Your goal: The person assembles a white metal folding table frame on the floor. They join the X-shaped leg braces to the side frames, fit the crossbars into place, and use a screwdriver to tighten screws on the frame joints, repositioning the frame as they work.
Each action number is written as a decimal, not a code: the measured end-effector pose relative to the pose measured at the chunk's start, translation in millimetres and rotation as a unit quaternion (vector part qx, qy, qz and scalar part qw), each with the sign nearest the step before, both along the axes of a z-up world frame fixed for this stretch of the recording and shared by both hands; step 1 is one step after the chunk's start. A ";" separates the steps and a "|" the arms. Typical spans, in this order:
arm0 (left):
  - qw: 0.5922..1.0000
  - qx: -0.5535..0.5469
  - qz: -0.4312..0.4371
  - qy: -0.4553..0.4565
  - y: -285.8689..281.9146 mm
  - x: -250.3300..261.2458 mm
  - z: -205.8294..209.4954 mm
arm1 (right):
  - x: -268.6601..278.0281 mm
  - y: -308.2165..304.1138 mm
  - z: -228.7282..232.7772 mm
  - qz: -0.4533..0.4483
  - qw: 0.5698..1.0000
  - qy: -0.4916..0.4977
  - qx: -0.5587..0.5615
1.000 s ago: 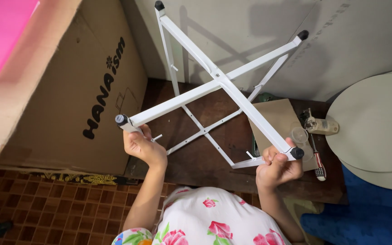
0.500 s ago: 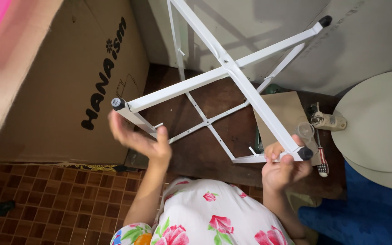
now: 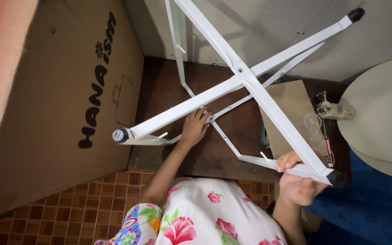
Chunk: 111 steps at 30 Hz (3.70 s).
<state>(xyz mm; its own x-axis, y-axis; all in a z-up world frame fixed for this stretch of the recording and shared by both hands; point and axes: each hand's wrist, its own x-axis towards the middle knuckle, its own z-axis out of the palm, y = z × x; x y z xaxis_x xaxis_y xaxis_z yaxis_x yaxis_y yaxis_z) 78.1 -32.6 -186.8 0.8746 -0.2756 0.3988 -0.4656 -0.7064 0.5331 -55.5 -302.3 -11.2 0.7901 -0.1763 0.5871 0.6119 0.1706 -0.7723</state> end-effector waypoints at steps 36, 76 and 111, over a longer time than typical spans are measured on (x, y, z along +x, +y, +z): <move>0.995 0.003 0.044 0.095 -3.3 9.5 -68.5 | 145.7 43.7 -210.1 0.139 0.782 0.241 -0.558; 0.974 -0.113 -0.025 0.196 9.8 10.2 -37.7 | 132.4 59.7 -227.2 0.070 0.806 0.149 -0.568; 0.983 -0.018 -0.011 0.180 14.0 9.6 -4.0 | 148.2 38.3 -214.4 0.158 0.847 0.249 -0.441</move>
<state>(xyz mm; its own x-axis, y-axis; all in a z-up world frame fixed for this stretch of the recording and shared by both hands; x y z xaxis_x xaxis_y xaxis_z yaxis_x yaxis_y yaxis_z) 87.8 -18.6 -190.8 0.9548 -0.2880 0.0738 -0.2573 -0.6762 0.6903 92.7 -264.0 -225.6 0.9047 0.4242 -0.0404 0.2036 -0.5137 -0.8334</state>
